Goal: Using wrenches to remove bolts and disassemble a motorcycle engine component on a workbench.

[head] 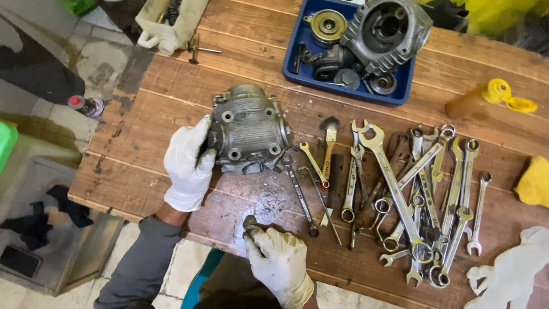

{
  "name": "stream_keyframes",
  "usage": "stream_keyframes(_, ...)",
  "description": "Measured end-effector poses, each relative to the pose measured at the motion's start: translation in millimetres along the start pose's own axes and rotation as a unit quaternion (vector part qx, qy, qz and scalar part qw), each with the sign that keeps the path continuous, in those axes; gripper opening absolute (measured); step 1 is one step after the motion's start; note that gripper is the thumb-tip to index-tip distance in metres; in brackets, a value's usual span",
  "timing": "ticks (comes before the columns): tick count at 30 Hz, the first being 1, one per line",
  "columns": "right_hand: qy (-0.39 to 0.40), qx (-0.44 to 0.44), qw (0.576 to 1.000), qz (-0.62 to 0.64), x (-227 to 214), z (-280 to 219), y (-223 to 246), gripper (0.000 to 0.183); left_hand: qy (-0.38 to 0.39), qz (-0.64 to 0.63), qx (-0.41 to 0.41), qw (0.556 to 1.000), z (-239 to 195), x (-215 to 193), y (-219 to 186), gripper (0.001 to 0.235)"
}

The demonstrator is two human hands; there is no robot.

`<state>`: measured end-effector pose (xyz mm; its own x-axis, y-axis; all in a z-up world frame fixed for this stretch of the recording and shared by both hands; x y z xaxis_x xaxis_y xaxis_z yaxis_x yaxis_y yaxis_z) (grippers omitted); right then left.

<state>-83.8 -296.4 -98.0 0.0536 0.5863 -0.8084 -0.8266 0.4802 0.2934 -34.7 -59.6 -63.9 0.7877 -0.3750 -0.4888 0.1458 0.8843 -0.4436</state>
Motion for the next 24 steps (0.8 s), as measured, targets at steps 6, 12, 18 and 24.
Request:
stream_keyframes(6,0.002,-0.002,1.0,-0.003,1.8,2.8,0.2,0.007,-0.003,-0.009,0.0,1.0,0.2,-3.0,2.4,0.049)
stream_keyframes(12,0.005,0.017,0.998,-0.058,2.4,4.0,1.6,0.015,0.011,-0.021,-0.004,1.0,1.8,-1.0,3.7,0.05)
stream_keyframes(18,0.018,0.032,0.998,-0.058,5.1,-1.8,0.3,0.025,0.017,-0.029,-0.009,0.999,1.5,-4.2,3.2,0.047)
stream_keyframes(24,-0.025,0.021,0.997,-0.07,5.6,-4.2,3.5,0.011,0.02,-0.027,-0.009,0.999,0.1,-4.2,6.1,0.045)
Point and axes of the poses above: each hand's wrist, its own z-axis towards the middle knuckle, its own x-axis out of the palm, y = z × x, the point moved 4 cm from there along z, towards the middle knuckle, and after that the axes turned 9 degrees about -x, right-handed, at the moved point
